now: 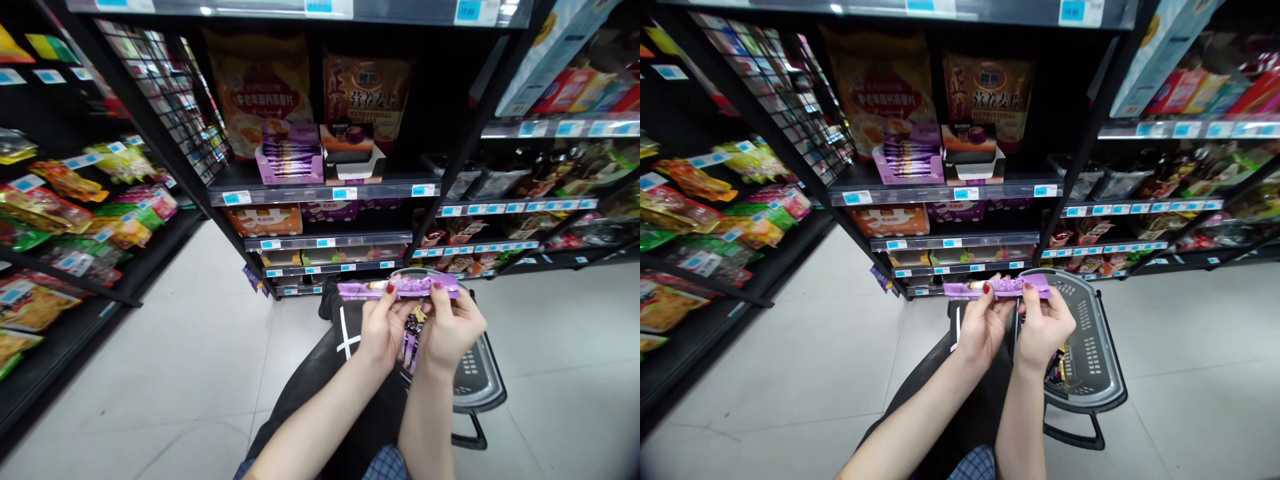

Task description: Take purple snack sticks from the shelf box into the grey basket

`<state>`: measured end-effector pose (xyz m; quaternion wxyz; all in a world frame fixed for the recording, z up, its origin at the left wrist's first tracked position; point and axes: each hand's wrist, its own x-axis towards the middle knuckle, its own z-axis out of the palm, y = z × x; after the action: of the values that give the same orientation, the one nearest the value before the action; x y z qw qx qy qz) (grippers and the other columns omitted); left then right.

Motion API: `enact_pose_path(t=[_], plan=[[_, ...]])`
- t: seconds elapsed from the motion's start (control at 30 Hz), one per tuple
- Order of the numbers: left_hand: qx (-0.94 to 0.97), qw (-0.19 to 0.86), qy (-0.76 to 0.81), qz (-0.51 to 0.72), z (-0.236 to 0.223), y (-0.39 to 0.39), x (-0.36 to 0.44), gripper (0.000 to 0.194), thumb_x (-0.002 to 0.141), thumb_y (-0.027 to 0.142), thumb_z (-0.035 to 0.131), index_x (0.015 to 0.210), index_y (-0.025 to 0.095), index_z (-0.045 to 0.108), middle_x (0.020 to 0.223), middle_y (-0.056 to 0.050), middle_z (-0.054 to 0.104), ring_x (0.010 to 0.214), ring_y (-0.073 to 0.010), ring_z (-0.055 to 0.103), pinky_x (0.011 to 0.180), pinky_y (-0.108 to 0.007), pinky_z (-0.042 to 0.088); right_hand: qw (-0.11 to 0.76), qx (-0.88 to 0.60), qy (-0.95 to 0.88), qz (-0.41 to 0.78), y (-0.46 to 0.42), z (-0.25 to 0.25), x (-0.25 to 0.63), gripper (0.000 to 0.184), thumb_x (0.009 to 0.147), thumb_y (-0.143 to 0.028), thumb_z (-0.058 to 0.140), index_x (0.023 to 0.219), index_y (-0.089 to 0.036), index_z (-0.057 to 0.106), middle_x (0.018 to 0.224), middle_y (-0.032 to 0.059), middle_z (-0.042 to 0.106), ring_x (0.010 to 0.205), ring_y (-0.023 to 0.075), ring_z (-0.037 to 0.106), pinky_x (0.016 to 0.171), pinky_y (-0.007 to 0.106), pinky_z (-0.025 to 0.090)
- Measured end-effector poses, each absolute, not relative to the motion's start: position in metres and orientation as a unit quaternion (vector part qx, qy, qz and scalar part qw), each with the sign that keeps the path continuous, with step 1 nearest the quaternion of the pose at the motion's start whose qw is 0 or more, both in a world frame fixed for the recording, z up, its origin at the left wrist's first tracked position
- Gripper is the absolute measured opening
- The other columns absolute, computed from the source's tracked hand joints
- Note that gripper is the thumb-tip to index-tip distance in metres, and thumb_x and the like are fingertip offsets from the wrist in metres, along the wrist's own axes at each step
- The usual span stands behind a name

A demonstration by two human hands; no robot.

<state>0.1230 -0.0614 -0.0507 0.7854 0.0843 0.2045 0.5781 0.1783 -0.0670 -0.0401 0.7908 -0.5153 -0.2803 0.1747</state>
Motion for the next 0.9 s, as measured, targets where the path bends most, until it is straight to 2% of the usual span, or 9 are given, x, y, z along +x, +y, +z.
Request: enact_pose_path(t=[0.07, 0.17, 0.3, 0.5, 0.6, 0.73, 0.9], plan=[[0.137, 0.745, 0.228, 0.611, -0.043, -0.061, 0.115, 0.021, 0.076, 0.019, 0.067, 0.094, 0.008, 0.068, 0.095, -0.011, 0.071, 0.089, -0.0216, 0.068, 0.084, -0.032, 0.054, 0.84, -0.44, -0.22, 0.229, -0.06, -0.042, 0.167, 0.019, 0.069, -0.028, 0.07, 0.06, -0.017, 0.057, 0.053, -0.005, 0.048, 0.044, 0.0069, 0.039, 0.043, 0.022, 0.03], [0.177, 0.701, 0.246, 0.645, -0.035, -0.06, 0.105, 0.027, 0.073, 0.024, 0.071, 0.095, 0.009, 0.068, 0.095, -0.011, 0.071, 0.093, -0.0244, 0.067, 0.083, -0.034, 0.054, 0.866, -0.383, -0.181, 0.265, -0.054, -0.042, 0.151, 0.017, 0.069, -0.028, 0.068, 0.062, -0.017, 0.058, 0.056, -0.0041, 0.052, 0.045, 0.0067, 0.043, 0.043, 0.021, 0.032], [0.181, 0.687, 0.238, 0.662, -0.032, -0.055, 0.094, 0.031, 0.076, 0.029, 0.069, 0.103, 0.014, 0.066, 0.105, -0.011, 0.069, 0.1, -0.0258, 0.065, 0.083, -0.034, 0.054, 0.845, -0.384, -0.214, 0.304, -0.054, -0.044, 0.146, 0.016, 0.072, -0.03, 0.067, 0.066, -0.017, 0.059, 0.06, -0.0029, 0.057, 0.043, 0.0063, 0.045, 0.042, 0.021, 0.037], [0.206, 0.665, 0.261, 0.669, -0.031, -0.047, 0.084, 0.028, 0.073, 0.027, 0.071, 0.095, 0.011, 0.068, 0.103, -0.014, 0.07, 0.097, -0.0277, 0.066, 0.077, -0.034, 0.055, 0.755, -0.426, -0.358, 0.347, -0.057, -0.053, 0.163, 0.017, 0.068, -0.025, 0.074, 0.074, -0.017, 0.061, 0.056, -0.0034, 0.06, 0.039, 0.0077, 0.051, 0.039, 0.02, 0.042], [0.204, 0.676, 0.258, 0.659, -0.032, -0.046, 0.083, 0.028, 0.072, 0.029, 0.072, 0.091, 0.009, 0.069, 0.101, -0.015, 0.07, 0.097, -0.0295, 0.066, 0.077, -0.036, 0.055, 0.776, -0.426, -0.328, 0.33, -0.058, -0.052, 0.164, 0.017, 0.068, -0.024, 0.074, 0.068, -0.016, 0.058, 0.053, -0.0046, 0.058, 0.037, 0.0064, 0.049, 0.038, 0.018, 0.041], [0.175, 0.692, 0.236, 0.659, -0.033, -0.045, 0.082, 0.03, 0.077, 0.034, 0.066, 0.093, 0.01, 0.067, 0.094, -0.014, 0.072, 0.095, -0.0292, 0.067, 0.08, -0.039, 0.054, 0.809, -0.407, -0.295, 0.303, -0.06, -0.047, 0.155, 0.019, 0.069, -0.023, 0.073, 0.064, -0.017, 0.055, 0.052, -0.0058, 0.056, 0.037, 0.0057, 0.049, 0.037, 0.017, 0.039], [0.173, 0.682, 0.248, 0.666, -0.029, -0.042, 0.076, 0.024, 0.081, 0.03, 0.062, 0.097, 0.012, 0.065, 0.101, -0.013, 0.07, 0.098, -0.0284, 0.066, 0.084, -0.04, 0.053, 0.8, -0.405, -0.31, 0.315, -0.061, -0.045, 0.15, 0.019, 0.074, -0.027, 0.068, 0.064, -0.017, 0.055, 0.053, -0.0054, 0.055, 0.04, 0.0074, 0.052, 0.038, 0.019, 0.04]])
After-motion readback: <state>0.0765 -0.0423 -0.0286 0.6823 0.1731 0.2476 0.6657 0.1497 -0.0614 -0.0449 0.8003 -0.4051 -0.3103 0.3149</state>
